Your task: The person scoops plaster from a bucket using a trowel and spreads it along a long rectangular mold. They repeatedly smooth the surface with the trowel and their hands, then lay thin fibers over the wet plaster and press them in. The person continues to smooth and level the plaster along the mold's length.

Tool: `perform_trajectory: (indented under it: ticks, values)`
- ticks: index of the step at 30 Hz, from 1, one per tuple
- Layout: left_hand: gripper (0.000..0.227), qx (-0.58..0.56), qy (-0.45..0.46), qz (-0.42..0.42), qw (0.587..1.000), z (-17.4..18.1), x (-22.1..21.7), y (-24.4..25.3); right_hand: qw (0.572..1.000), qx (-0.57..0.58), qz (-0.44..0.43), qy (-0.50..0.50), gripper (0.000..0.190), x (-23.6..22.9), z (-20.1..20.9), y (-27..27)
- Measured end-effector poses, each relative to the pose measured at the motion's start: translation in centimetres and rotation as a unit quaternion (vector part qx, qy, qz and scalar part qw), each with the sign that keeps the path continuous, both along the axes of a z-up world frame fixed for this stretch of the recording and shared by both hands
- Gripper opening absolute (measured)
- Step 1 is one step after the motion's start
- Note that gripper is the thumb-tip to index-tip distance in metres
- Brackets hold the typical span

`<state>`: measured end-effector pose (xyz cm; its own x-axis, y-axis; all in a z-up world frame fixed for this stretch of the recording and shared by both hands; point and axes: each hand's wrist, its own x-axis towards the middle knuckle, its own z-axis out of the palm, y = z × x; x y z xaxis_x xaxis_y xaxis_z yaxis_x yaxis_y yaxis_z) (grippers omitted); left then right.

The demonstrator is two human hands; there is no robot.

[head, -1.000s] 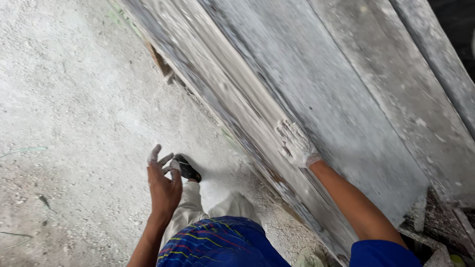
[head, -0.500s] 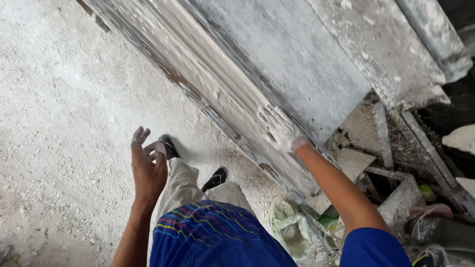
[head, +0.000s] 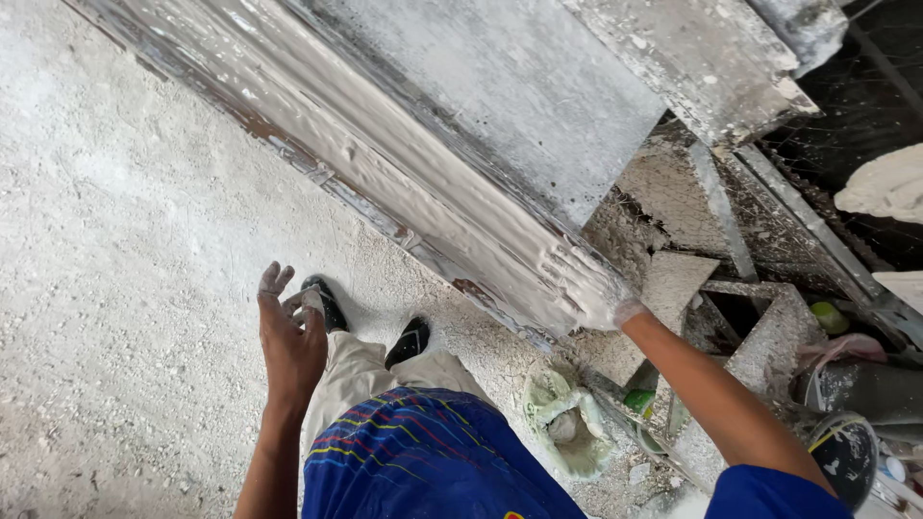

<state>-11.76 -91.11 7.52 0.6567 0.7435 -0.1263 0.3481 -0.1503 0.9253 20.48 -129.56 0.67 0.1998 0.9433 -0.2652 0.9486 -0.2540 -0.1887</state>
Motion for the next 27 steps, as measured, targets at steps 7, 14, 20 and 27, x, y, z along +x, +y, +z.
perform_trajectory:
  ticks: [7,14,20,27]
  values:
    - [0.063,-0.019,-0.005,0.010,1.000,0.0,0.3,-0.9,0.947,0.121,-0.268,0.129,0.034,0.1,0.8,-2.5]
    - [0.062,0.004,0.008,-0.045,0.999,0.3,1.9,-2.1,0.522,0.423,-0.584,0.455,0.057,2.5,-3.9,-0.2]
    - [0.061,-0.005,-0.015,-0.053,0.998,0.5,1.9,-2.3,0.609,0.280,-0.584,0.458,0.022,2.5,-1.1,-5.0]
    - [0.066,-0.011,0.032,-0.049,0.998,-0.7,1.1,-2.6,0.932,0.022,-0.332,-0.144,0.042,-4.2,0.9,-6.3]
